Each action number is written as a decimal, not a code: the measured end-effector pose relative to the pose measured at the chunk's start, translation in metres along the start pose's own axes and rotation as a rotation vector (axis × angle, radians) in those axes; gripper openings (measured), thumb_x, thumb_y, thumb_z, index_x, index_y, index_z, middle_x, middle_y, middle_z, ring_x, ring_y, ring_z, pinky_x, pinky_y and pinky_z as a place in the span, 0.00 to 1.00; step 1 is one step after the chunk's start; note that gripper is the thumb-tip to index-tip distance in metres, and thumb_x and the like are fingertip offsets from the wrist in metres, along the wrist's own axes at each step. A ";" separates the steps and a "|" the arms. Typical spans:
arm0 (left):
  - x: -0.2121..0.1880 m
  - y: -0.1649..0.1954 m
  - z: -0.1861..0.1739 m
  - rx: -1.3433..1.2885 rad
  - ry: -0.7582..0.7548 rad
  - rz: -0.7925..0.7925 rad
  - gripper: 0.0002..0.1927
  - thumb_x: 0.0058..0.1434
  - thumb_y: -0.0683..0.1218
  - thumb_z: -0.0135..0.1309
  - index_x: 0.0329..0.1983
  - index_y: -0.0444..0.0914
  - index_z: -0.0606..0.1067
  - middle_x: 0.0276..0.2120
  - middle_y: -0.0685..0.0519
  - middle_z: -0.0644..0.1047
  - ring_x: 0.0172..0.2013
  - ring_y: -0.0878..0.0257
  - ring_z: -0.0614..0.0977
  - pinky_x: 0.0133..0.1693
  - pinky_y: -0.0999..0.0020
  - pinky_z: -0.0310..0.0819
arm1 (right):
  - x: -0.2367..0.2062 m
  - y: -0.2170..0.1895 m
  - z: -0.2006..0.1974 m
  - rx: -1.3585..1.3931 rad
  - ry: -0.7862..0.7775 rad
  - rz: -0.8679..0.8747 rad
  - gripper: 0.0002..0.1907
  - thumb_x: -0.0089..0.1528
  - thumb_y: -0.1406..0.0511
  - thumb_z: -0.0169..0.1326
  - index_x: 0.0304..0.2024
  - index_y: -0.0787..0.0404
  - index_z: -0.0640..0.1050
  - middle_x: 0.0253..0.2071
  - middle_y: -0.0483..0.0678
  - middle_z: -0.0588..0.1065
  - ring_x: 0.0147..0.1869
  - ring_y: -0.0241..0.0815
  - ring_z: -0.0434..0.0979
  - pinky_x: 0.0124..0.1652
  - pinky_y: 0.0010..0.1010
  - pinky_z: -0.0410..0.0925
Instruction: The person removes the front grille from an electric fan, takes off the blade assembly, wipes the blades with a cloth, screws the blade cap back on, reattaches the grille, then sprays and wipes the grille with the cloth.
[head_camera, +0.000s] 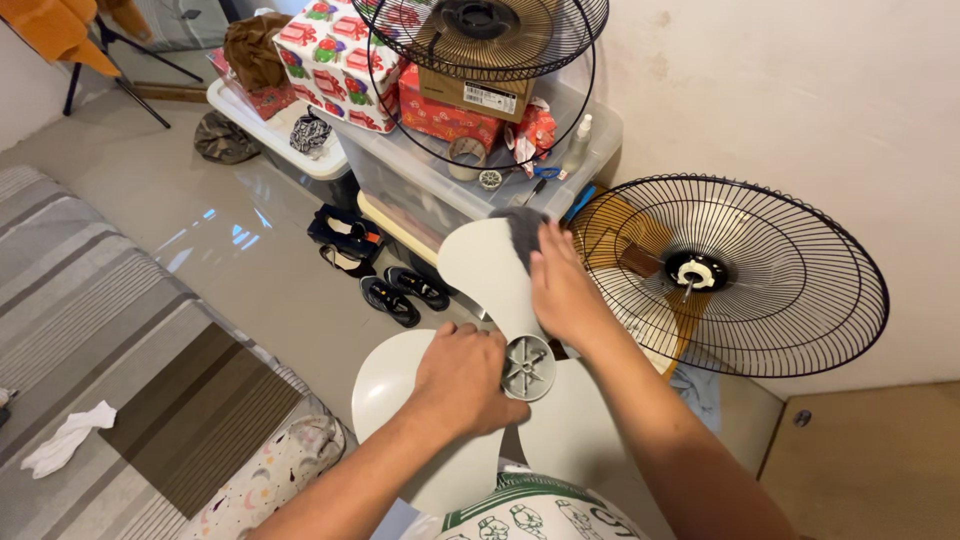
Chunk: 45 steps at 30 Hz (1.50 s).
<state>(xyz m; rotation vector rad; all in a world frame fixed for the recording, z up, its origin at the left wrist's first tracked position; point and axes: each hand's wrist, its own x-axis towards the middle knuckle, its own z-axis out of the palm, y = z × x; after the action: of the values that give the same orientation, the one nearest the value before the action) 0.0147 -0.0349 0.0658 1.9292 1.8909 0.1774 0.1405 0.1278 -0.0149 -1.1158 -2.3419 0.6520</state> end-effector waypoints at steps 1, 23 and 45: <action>0.000 -0.001 0.000 -0.005 0.009 0.002 0.29 0.39 0.59 0.67 0.35 0.32 0.78 0.35 0.42 0.81 0.44 0.49 0.80 0.53 0.60 0.68 | -0.010 0.001 -0.005 -0.038 0.008 -0.029 0.26 0.71 0.63 0.40 0.67 0.75 0.61 0.71 0.72 0.57 0.75 0.68 0.54 0.70 0.45 0.51; 0.007 -0.006 0.007 0.081 0.035 0.135 0.33 0.40 0.62 0.67 0.37 0.31 0.78 0.36 0.42 0.80 0.44 0.50 0.80 0.51 0.60 0.67 | 0.005 -0.043 -0.015 -0.017 -0.253 -0.492 0.24 0.70 0.63 0.43 0.67 0.62 0.69 0.74 0.54 0.62 0.80 0.58 0.52 0.73 0.50 0.45; 0.000 -0.039 0.030 -0.266 0.442 -0.077 0.29 0.37 0.55 0.68 0.37 0.33 0.77 0.34 0.42 0.78 0.42 0.46 0.77 0.48 0.54 0.65 | -0.056 0.080 -0.132 0.257 0.491 0.309 0.15 0.73 0.61 0.50 0.51 0.67 0.77 0.44 0.50 0.78 0.47 0.38 0.76 0.48 0.29 0.69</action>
<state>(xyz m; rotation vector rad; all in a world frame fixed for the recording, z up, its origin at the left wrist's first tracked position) -0.0099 -0.0427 0.0234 1.7321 2.0771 0.8467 0.2963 0.1564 0.0294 -1.3485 -1.6437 0.6706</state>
